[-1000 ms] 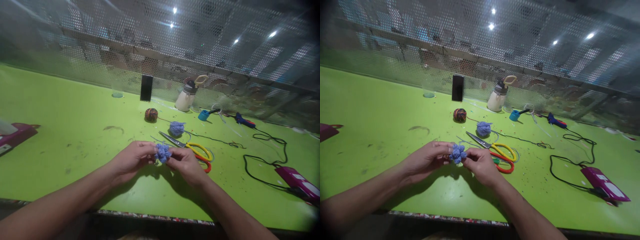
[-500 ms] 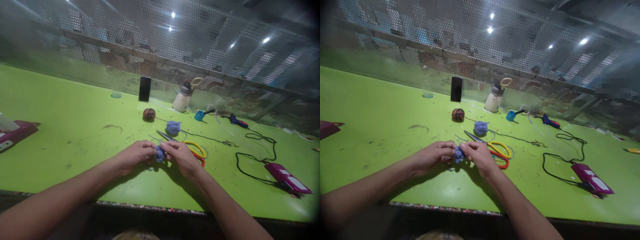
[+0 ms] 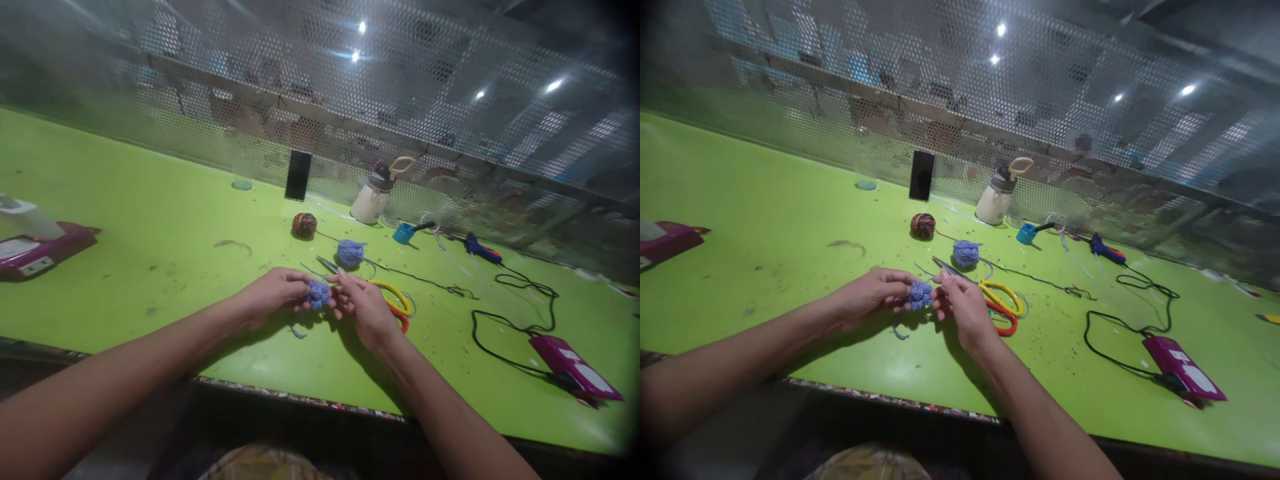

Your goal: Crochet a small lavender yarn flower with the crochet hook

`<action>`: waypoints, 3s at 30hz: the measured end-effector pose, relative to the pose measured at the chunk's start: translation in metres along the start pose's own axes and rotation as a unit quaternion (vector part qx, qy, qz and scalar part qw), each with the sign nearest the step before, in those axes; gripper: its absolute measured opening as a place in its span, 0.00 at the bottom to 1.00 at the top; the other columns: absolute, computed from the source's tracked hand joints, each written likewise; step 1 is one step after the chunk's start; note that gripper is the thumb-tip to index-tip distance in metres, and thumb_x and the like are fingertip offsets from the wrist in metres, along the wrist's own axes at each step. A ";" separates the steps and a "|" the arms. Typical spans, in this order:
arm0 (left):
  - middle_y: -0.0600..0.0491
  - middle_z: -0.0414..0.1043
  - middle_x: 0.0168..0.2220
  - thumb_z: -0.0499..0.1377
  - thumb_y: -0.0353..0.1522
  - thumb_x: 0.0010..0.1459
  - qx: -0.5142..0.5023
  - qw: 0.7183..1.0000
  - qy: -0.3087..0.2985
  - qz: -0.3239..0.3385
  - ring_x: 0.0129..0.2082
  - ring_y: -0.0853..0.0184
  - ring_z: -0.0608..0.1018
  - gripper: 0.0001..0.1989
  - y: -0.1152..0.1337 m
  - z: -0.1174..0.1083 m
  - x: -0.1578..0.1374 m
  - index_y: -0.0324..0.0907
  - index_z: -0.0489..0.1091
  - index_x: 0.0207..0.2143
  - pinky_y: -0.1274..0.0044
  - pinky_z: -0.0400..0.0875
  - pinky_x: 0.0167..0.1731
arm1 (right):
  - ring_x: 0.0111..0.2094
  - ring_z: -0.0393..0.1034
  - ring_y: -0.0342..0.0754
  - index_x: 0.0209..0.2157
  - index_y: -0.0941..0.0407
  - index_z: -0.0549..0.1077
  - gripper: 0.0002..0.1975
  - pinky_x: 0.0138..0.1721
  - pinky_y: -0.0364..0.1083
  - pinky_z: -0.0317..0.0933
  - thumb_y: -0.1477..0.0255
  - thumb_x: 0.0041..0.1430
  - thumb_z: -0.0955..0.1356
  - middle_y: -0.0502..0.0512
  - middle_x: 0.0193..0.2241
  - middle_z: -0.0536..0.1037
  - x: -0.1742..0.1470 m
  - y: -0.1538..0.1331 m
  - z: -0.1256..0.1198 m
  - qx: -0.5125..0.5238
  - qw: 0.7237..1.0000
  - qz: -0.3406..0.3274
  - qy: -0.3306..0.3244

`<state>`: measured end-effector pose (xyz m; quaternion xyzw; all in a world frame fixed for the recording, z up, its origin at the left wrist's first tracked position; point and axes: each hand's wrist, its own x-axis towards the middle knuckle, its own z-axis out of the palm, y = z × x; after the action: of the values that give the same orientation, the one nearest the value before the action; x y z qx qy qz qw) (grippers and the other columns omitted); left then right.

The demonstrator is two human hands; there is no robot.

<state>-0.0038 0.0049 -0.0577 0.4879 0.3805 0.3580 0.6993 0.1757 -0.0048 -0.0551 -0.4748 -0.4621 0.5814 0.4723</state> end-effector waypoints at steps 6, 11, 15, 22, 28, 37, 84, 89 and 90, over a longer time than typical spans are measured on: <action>0.55 0.71 0.24 0.62 0.29 0.54 0.021 0.998 0.012 0.051 0.23 0.70 0.70 0.16 0.002 -0.003 -0.001 0.42 0.68 0.46 0.76 0.58 0.25 | 0.31 0.71 0.46 0.39 0.54 0.80 0.16 0.31 0.44 0.65 0.68 0.46 0.77 0.52 0.30 0.79 -0.009 -0.006 0.002 -0.057 0.995 -0.063 -0.060; 0.55 0.71 0.26 0.62 0.31 0.54 0.068 0.993 -0.014 0.098 0.25 0.70 0.71 0.06 0.011 0.001 -0.009 0.41 0.70 0.36 0.77 0.61 0.27 | 0.30 0.72 0.47 0.31 0.56 0.80 0.09 0.33 0.46 0.65 0.69 0.44 0.77 0.52 0.27 0.79 -0.008 -0.004 0.001 -0.056 0.993 -0.092 -0.055; 0.51 0.73 0.34 0.64 0.28 0.51 0.094 0.986 -0.033 0.133 0.33 0.67 0.74 0.10 0.013 0.005 -0.012 0.41 0.72 0.38 0.74 0.66 0.33 | 0.27 0.69 0.44 0.29 0.55 0.79 0.08 0.30 0.45 0.63 0.71 0.44 0.77 0.50 0.25 0.77 -0.009 -0.005 0.000 -0.045 0.992 -0.110 -0.031; 0.54 0.71 0.29 0.64 0.28 0.51 0.108 0.981 -0.002 0.160 0.30 0.68 0.72 0.07 0.008 0.008 -0.010 0.39 0.72 0.34 0.73 0.64 0.34 | 0.25 0.67 0.43 0.29 0.55 0.78 0.07 0.28 0.44 0.62 0.72 0.45 0.77 0.49 0.23 0.76 -0.014 -0.005 0.001 -0.021 0.994 -0.094 -0.049; 0.55 0.71 0.26 0.67 0.30 0.49 0.090 0.986 0.006 0.137 0.28 0.69 0.71 0.07 0.009 0.008 -0.011 0.38 0.73 0.32 0.74 0.63 0.32 | 0.27 0.67 0.43 0.30 0.56 0.78 0.07 0.30 0.44 0.60 0.74 0.46 0.76 0.50 0.25 0.76 -0.016 -0.003 -0.003 0.018 0.996 -0.066 -0.062; 0.54 0.74 0.34 0.69 0.28 0.47 0.025 0.992 -0.031 0.116 0.34 0.67 0.75 0.15 0.008 -0.008 -0.006 0.40 0.73 0.39 0.72 0.67 0.37 | 0.27 0.66 0.43 0.33 0.54 0.77 0.11 0.30 0.44 0.60 0.74 0.44 0.76 0.49 0.28 0.75 -0.008 0.002 -0.002 0.074 0.994 -0.037 -0.077; 0.52 0.72 0.24 0.67 0.34 0.48 0.082 0.996 0.012 0.020 0.25 0.67 0.71 0.09 0.007 -0.005 -0.004 0.39 0.71 0.27 0.73 0.60 0.29 | 0.28 0.66 0.43 0.37 0.56 0.78 0.12 0.31 0.45 0.58 0.68 0.50 0.75 0.51 0.27 0.75 -0.007 0.007 0.005 0.067 0.994 0.010 -0.090; 0.53 0.71 0.22 0.67 0.34 0.48 0.081 0.997 -0.006 0.019 0.23 0.68 0.71 0.09 0.003 0.000 -0.005 0.40 0.70 0.26 0.74 0.61 0.27 | 0.27 0.66 0.43 0.38 0.57 0.77 0.16 0.31 0.46 0.59 0.76 0.44 0.76 0.49 0.26 0.74 -0.007 0.007 0.006 0.045 0.994 0.018 -0.096; 0.54 0.71 0.22 0.67 0.33 0.49 0.082 0.996 -0.006 0.018 0.23 0.68 0.70 0.09 0.002 -0.001 -0.005 0.40 0.70 0.26 0.74 0.61 0.27 | 0.26 0.66 0.43 0.38 0.57 0.77 0.17 0.30 0.46 0.59 0.77 0.43 0.76 0.48 0.25 0.74 -0.007 0.007 0.006 0.043 0.994 0.021 -0.097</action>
<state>-0.0067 0.0017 -0.0549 0.5522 0.3957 0.3354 0.6527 0.1700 -0.0134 -0.0609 -0.4050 -0.4706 0.6536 0.4328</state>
